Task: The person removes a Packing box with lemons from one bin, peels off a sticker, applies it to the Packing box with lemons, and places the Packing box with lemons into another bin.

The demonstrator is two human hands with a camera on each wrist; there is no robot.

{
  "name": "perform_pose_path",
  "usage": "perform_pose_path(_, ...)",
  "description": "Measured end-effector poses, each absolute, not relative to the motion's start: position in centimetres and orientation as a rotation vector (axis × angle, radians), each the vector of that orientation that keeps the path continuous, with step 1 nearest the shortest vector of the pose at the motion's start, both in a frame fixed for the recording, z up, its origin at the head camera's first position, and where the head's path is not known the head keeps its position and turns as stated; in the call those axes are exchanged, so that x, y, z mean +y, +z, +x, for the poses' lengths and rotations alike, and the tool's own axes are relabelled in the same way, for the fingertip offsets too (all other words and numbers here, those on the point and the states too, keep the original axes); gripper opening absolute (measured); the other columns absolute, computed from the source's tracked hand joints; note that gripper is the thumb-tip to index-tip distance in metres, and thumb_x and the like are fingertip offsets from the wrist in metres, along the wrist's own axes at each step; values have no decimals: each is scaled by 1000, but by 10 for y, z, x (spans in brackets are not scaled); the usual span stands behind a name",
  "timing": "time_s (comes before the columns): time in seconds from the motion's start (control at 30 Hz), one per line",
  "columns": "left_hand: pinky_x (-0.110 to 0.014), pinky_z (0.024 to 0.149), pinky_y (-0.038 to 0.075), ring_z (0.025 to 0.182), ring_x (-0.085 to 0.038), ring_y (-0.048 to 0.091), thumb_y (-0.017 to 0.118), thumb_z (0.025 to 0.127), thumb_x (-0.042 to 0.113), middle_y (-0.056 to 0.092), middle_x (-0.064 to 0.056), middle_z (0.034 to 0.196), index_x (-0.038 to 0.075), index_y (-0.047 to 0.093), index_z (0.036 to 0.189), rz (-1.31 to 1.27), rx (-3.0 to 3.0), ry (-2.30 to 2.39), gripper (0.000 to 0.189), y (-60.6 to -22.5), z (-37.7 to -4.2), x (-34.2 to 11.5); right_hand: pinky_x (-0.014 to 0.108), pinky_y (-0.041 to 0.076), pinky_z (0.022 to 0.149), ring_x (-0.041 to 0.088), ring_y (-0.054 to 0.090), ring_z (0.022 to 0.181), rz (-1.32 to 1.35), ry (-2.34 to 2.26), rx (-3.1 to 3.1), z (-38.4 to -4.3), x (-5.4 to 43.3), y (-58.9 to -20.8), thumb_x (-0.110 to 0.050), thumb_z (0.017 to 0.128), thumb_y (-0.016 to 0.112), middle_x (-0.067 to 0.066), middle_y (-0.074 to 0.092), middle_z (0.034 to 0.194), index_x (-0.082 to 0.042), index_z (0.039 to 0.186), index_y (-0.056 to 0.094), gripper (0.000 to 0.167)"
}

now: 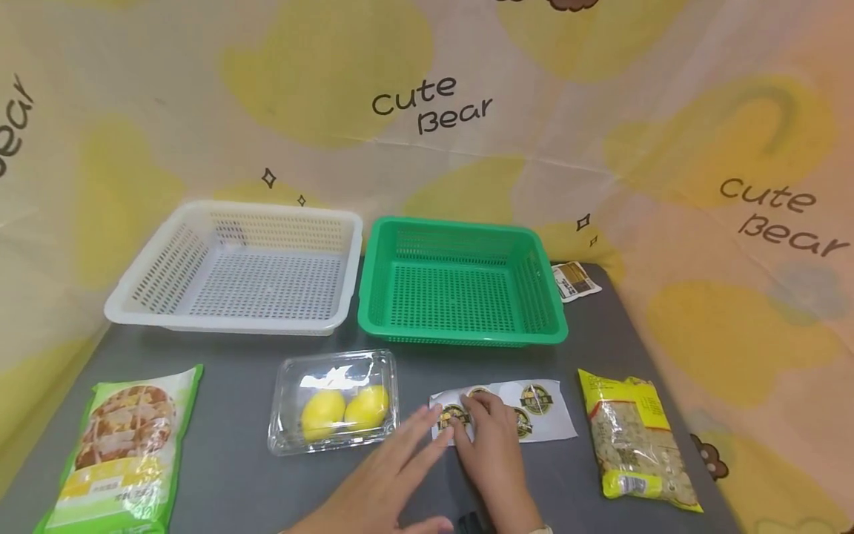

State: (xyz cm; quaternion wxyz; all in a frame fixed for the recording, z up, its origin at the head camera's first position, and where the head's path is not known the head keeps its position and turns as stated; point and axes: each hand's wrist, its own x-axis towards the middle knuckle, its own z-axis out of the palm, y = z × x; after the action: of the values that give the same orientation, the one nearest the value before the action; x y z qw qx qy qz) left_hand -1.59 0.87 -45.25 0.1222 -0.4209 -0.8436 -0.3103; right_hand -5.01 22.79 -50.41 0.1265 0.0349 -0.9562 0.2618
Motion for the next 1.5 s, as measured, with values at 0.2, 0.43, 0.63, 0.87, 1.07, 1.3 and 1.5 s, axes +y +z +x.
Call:
perform_pose_path(0.2,-55,115,40,157,-32,30,41,107,67,28,-16,172,9,37,165,-1289,-2827,-659,82,-497,-11,22,58,48,92,41,57,113,50,758,-2800,-53,226,-507,-16,88,87,16,67,126,-6,117,81,31)
perform_pose_path(0.43,-54,113,40,156,-26,33,32,103,76,37,-8,169,11,43,162,-1193,-2860,-313,88,-520,-12,24,56,48,92,39,59,110,-10,766,-2749,-53,224,-508,-13,87,88,14,68,120,-7,102,83,17)
perform_pose_path(0.63,-50,114,40,155,-21,34,43,102,74,40,-4,168,13,45,161,-1135,-2858,-292,85,-526,-12,27,56,48,91,40,59,108,-17,768,-2737,-54,223,-509,-12,86,88,13,67,118,-11,94,81,10)
perform_pose_path(0.87,-47,113,42,152,-18,38,55,101,69,47,-1,163,13,52,157,-1096,-2844,-297,79,-522,-14,27,55,47,88,39,59,103,-4,762,-2711,-54,223,-511,-8,87,86,12,67,115,-14,89,77,11)
perform_pose_path(1.07,-45,114,41,152,-18,38,58,99,69,47,0,163,14,52,157,-1099,-2839,-278,79,-522,-15,26,55,45,89,41,57,103,6,769,-2717,-54,223,-512,-4,90,81,14,66,117,-12,88,74,10)
perform_pose_path(1.3,-44,115,40,152,-18,38,58,99,69,46,0,164,15,53,156,-1092,-2861,-270,79,-519,-15,26,55,42,92,42,56,105,-30,800,-2745,-55,222,-511,-1,91,78,15,66,117,-11,86,71,13)
perform_pose_path(1.5,-44,115,40,152,-17,38,59,97,70,46,1,164,16,53,156,-1084,-2863,-256,80,-518,-15,27,56,41,94,42,55,110,-81,859,-2767,-54,221,-508,1,91,76,16,65,119,-11,85,69,15)
